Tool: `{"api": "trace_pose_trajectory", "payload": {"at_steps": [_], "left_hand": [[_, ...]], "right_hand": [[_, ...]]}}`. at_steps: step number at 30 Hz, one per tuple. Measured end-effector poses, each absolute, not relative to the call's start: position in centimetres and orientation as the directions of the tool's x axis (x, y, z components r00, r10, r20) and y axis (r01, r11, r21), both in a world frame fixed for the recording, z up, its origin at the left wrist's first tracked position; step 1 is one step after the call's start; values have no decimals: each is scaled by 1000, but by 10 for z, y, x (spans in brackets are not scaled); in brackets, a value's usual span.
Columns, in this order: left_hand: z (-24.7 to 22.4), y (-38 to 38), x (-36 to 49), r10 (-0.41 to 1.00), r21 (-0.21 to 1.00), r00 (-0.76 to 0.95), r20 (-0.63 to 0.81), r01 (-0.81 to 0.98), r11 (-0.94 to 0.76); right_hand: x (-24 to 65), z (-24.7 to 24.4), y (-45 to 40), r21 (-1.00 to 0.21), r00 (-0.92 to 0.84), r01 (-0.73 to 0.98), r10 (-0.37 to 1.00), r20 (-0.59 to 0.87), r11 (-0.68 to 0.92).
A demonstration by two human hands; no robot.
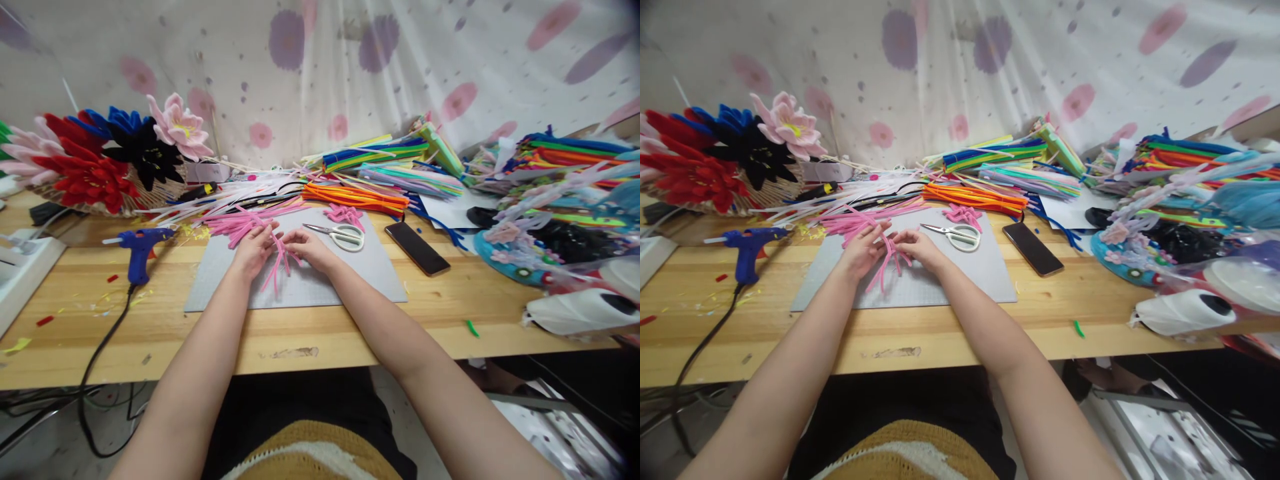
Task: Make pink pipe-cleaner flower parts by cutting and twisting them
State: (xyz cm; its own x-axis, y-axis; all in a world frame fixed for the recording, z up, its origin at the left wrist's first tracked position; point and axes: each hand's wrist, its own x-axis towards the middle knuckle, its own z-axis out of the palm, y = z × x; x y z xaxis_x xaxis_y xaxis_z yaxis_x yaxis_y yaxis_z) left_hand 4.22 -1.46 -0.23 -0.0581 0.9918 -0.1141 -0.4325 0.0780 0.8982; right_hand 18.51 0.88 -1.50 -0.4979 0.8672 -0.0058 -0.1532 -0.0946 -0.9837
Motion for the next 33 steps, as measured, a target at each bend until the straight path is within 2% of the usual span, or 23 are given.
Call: {"api": "trace_pose_trajectory", "payload": {"at_steps": [4, 7, 10, 15, 21, 27, 30, 33], "left_hand": [[1, -18, 44, 979, 876, 52, -195, -439, 198], [3, -21, 49, 984, 890, 94, -154, -420, 179], [1, -19, 52, 998, 917, -6, -58, -395, 51], [-7, -11, 49, 977, 942, -198, 75, -307, -135], [-6, -8, 41, 931, 954, -331, 156, -192, -229], [-3, -7, 36, 879, 929, -442, 179, -219, -299], [-1, -7, 35, 820, 940, -549, 164, -166, -299], [-1, -7, 34, 780, 948, -591, 207, -76, -309]], "right_hand": [[181, -12, 8, -973, -439, -226, 896, 66, -39], [180, -10, 9, -947, -370, -320, 924, 95, -31], [180, -9, 10, -941, -373, -331, 926, 58, -75], [181, -11, 9, -962, -481, -244, 876, 10, -123], [186, -11, 6, -981, -577, -139, 816, -32, -137], [186, -9, 6, -992, -605, -116, 796, 25, -57], [185, -10, 5, -995, -607, -91, 795, 26, -36], [184, -12, 4, -996, -581, -87, 812, 49, -2]]}}
